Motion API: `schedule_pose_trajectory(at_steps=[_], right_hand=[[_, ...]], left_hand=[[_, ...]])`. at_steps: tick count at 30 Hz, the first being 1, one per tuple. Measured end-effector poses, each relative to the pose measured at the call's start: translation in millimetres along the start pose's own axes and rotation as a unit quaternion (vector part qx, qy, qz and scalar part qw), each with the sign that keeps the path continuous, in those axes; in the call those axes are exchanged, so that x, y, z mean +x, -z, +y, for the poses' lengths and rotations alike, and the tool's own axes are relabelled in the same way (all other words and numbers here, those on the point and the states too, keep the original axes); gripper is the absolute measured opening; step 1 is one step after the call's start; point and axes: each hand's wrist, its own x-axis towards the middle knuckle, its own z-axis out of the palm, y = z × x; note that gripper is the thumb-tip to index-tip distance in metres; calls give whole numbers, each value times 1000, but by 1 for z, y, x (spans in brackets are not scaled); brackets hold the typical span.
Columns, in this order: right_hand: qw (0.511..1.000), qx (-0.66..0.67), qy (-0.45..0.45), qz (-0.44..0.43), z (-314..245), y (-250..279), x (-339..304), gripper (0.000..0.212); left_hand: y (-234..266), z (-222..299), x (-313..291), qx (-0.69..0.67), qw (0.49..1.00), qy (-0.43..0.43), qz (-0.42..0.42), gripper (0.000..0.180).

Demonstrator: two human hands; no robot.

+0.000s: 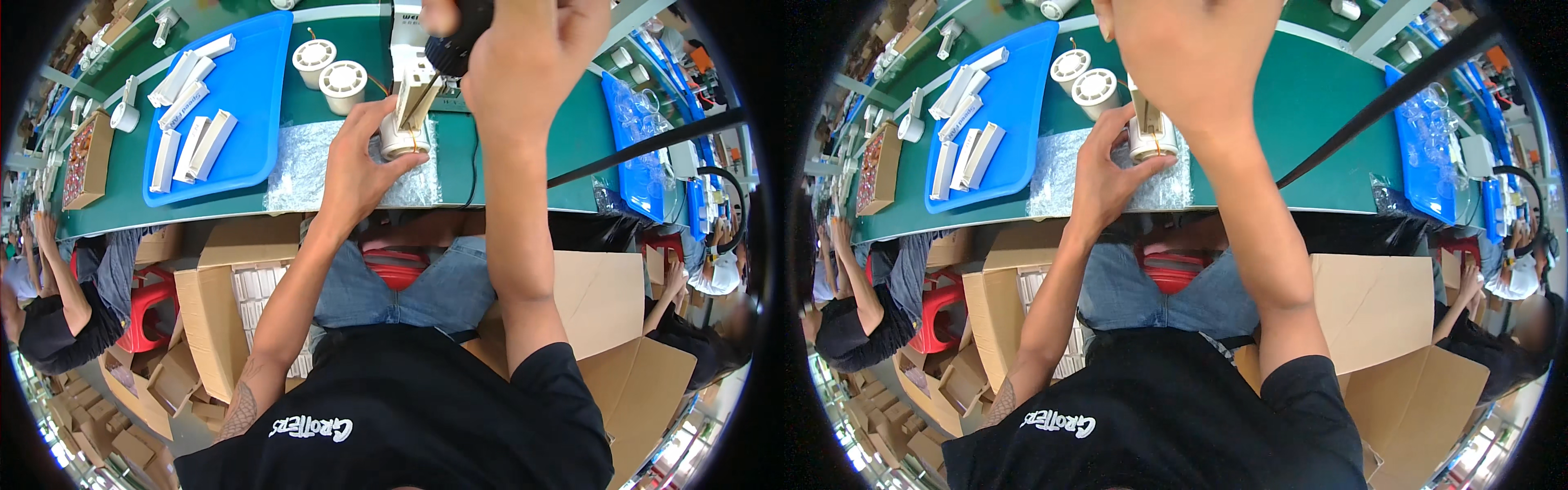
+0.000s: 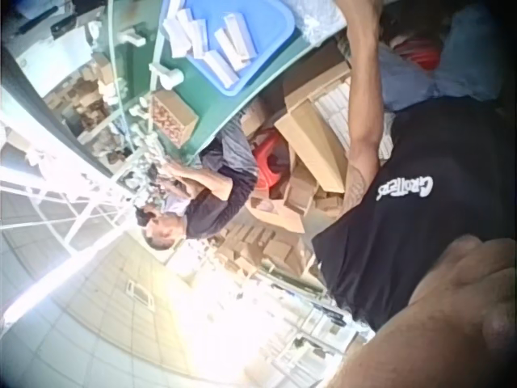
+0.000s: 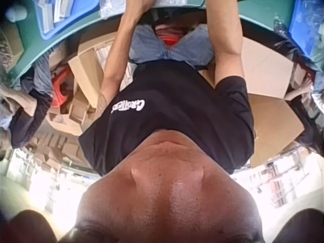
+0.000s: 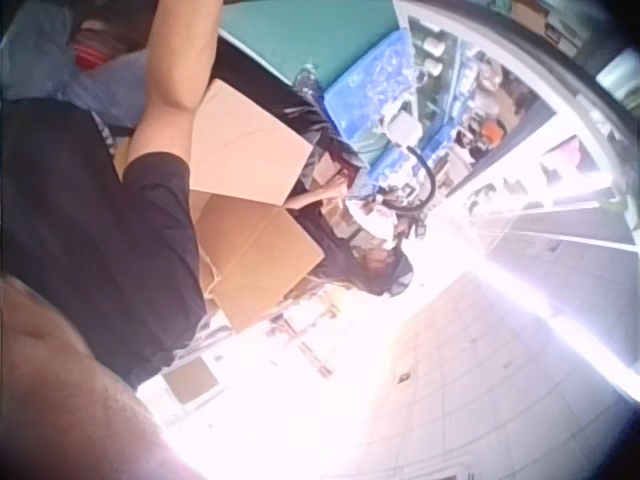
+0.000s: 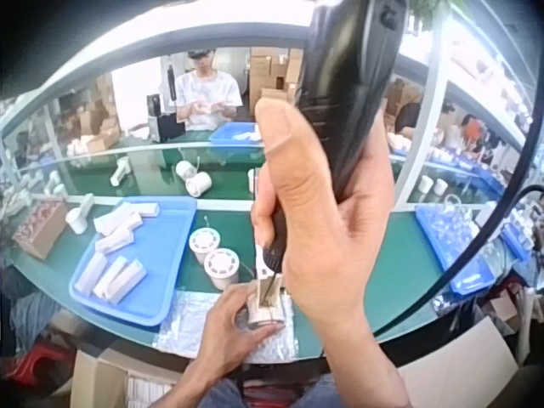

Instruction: Assembling plastic electronic housings using an electric screwdriver on an assembly line.

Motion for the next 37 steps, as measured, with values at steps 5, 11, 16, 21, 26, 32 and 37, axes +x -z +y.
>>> schedule_pose_trajectory(at_steps=[5, 11, 16, 21, 26, 32, 37], right_hand=[[999, 51, -9, -12, -14, 15, 15, 25], [997, 22, 69, 42, 17, 38, 52, 16], [998, -20, 56, -15, 29, 42, 52, 17], [1000, -25, 4, 17, 18, 31, 44, 20], [999, 29, -5, 38, -15, 24, 13, 33], [997, -29, 75, 0, 3, -1, 3, 32], [996, -21, 79, -20, 9, 9, 1, 33]], left_hand=[[-1, -2, -8, 15, 1000, 8, 10, 76], [-3, 4, -3, -12, 1000, -1, 11, 72], [-3, 3, -2, -21, 1000, 5, 9, 74], [-3, -3, -2, -32, 999, 7, 17, 73], [-4, 1, -2, -5, 1000, 7, 14, 73], [-5, 1, -3, -2, 1000, 10, 12, 75], [-4, -2, -4, 7, 1000, -7, 12, 78]])
